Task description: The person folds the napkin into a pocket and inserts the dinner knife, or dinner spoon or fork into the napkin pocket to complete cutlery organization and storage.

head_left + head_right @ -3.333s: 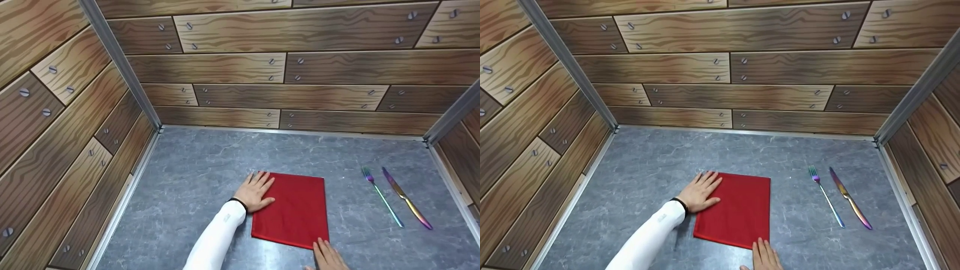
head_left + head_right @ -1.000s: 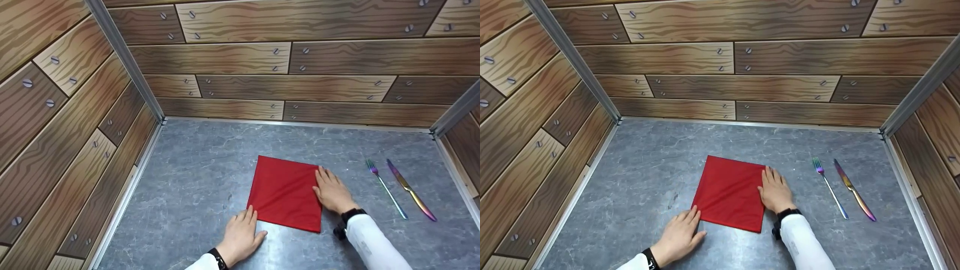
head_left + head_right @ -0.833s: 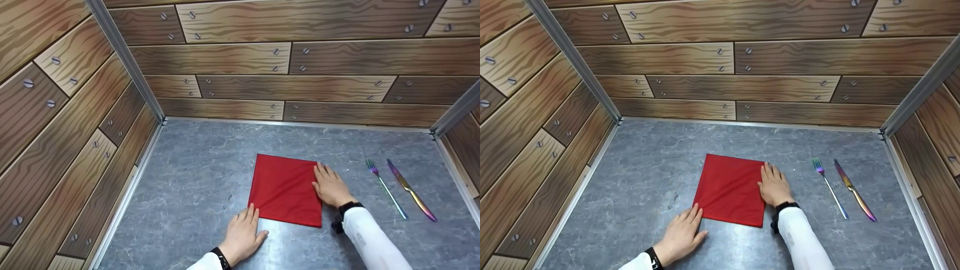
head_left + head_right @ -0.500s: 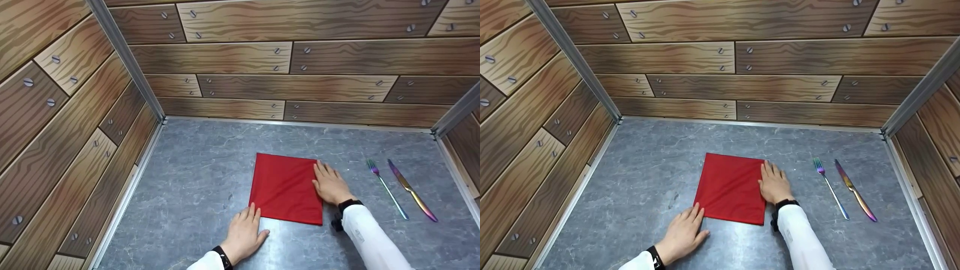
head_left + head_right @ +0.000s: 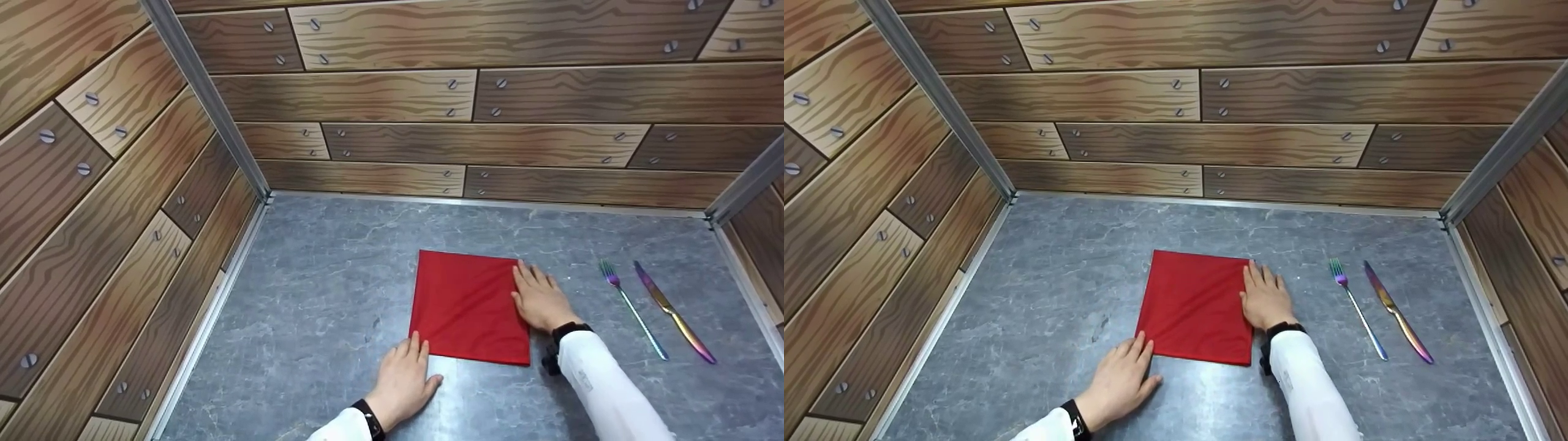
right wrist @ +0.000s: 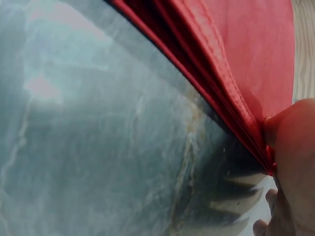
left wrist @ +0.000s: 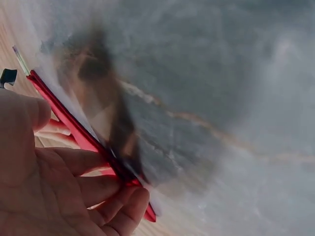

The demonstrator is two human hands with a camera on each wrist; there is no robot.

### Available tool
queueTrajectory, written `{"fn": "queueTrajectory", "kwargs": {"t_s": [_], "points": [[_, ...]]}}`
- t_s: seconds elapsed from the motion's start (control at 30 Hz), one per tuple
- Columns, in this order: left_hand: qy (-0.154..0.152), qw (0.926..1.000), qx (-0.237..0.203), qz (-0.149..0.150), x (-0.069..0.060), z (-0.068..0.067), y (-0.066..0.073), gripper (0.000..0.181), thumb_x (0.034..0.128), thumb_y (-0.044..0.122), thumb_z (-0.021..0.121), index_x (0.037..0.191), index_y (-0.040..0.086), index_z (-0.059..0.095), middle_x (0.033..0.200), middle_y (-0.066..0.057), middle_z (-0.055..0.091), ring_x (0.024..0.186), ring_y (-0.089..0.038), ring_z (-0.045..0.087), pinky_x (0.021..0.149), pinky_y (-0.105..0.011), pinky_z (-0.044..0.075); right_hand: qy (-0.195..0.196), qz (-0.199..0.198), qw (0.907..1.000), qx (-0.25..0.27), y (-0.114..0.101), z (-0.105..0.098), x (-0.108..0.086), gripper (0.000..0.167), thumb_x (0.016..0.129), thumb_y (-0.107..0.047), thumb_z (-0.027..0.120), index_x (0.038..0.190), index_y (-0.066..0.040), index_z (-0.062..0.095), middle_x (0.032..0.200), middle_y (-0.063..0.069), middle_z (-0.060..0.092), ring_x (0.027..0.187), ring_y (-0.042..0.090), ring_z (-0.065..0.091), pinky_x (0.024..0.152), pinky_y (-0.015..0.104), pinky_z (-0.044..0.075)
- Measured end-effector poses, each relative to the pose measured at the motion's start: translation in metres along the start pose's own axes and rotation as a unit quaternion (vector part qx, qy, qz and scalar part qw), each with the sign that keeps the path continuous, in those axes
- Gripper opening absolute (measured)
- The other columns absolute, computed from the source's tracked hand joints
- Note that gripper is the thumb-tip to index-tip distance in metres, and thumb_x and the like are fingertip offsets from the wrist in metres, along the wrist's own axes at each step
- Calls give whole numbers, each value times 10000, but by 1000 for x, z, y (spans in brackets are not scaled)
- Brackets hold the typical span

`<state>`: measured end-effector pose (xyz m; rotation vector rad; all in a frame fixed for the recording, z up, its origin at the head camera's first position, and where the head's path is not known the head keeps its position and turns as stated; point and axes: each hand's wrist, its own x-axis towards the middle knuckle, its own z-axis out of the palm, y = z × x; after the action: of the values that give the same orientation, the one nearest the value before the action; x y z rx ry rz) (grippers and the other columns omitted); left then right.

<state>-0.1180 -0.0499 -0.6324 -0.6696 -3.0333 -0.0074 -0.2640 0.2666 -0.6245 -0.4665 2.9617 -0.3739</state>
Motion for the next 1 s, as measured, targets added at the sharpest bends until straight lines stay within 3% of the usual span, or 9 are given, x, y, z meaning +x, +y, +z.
{"fn": "queueTrajectory", "kwargs": {"t_s": [0.1, 0.27, 0.33, 0.4, 0.5, 0.6, 0.8, 1.0], "points": [[152, 9998, 65, 68, 4, -5, -3, 618, 988, 527, 582, 1379, 51, 640, 1421, -173, 583, 1228, -274, 546, 979, -396, 466, 156, -77, 9998, -18, -1, 0, -1, 589, 1074, -228, 485, 1566, 53, 323, 1639, 259, 243, 1489, 501, 201, 1177, 674, 174], [783, 9966, 130, 223, 15, -8, -9, 442, 918, 489, 687, 1102, 89, 721, 1114, -93, 648, 1023, -254, 575, 826, -376, 491, 661, -373, 9971, 95, -3, 2, -11, 549, 1066, -210, 515, 1540, 40, 395, 1611, 253, 317, 1484, 489, 240, 1189, 645, 189], [1004, 9944, 148, 304, 19, -7, -11, 409, 880, 478, 727, 1068, 115, 711, 1084, -75, 633, 1015, -250, 571, 817, -375, 487, 783, -506, 9956, 125, -3, 3, -19, 531, 1058, -189, 533, 1526, 38, 424, 1599, 248, 345, 1483, 481, 250, 1197, 626, 189], [1104, 9927, 156, 448, 24, -5, -11, 416, 858, 458, 751, 1105, 126, 710, 1144, -71, 635, 1079, -254, 574, 886, -379, 492, 832, -621, 9945, 141, -3, 4, -29, 518, 1043, -160, 559, 1508, 41, 451, 1584, 246, 374, 1478, 477, 267, 1200, 612, 197], [1067, 9912, 64, 776, 30, -3, -9, 452, 854, 431, 769, 1194, 139, 709, 1271, -71, 631, 1206, -266, 563, 1020, -405, 475, 794, -647, 9944, 242, -2, 4, -46, 503, 1025, -137, 588, 1490, 28, 488, 1566, 232, 413, 1464, 467, 307, 1174, 625, 254], [947, 9892, -99, 1112, 40, -4, -5, 433, 868, 417, 769, 1213, 164, 708, 1311, -46, 627, 1248, -246, 553, 1070, -399, 455, 820, -609, 9939, 416, -2, 5, -61, 479, 1009, -128, 612, 1459, 19, 535, 1532, 227, 464, 1423, 464, 383, 1128, 645, 327], [779, 9847, -347, 1522, 59, -6, 17, 374, 875, 391, 763, 1205, 220, 723, 1243, 37, 652, 1159, -157, 580, 974, -324, 494, 963, -548, 9922, 571, -3, 9, -88, 438, 989, -107, 643, 1402, 29, 592, 1474, 224, 527, 1356, 459, 467, 1099, 637, 371], [594, 9836, -309, 1674, 78, -6, 40, 361, 864, 475, 767, 1163, 279, 726, 1133, 101, 648, 1051, -105, 579, 838, -255, 487, 1263, -438, 9889, 653, -4, 11, -108, 373, 962, -79, 673, 1314, 42, 660, 1376, 221, 608, 1277, 449, 547, 1063, 615, 420]]}}
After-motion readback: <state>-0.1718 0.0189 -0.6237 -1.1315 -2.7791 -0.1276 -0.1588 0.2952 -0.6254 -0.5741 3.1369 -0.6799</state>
